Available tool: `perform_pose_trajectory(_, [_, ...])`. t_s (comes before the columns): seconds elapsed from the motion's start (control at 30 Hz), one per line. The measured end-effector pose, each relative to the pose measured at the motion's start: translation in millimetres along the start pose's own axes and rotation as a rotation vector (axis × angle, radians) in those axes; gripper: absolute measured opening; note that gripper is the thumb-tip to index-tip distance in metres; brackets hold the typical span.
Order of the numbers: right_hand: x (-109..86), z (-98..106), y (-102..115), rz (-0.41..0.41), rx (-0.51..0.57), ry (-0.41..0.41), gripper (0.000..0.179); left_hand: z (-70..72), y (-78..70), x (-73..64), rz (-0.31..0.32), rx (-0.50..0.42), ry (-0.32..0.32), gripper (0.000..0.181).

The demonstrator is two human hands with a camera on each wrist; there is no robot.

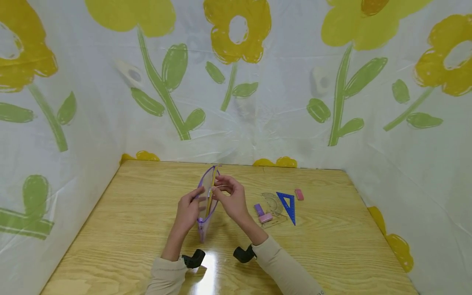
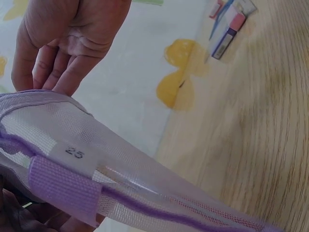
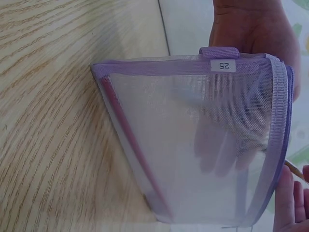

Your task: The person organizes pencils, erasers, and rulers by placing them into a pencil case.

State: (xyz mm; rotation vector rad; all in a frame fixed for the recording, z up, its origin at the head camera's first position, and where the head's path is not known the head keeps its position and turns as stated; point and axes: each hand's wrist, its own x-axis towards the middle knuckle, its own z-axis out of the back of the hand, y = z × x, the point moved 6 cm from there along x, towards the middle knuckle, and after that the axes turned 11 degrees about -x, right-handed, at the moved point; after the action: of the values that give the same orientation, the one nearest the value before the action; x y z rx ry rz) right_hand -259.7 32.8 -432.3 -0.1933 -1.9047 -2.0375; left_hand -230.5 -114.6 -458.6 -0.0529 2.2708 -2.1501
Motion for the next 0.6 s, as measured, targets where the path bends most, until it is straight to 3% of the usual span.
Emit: perform_pose_trajectory(0.6, [-5.5, 12, -1, 0.089, -0.009, -0.004, 0.024, 2.5, 2.4, 2.0, -0.001, -0.009, -0.012, 0.045])
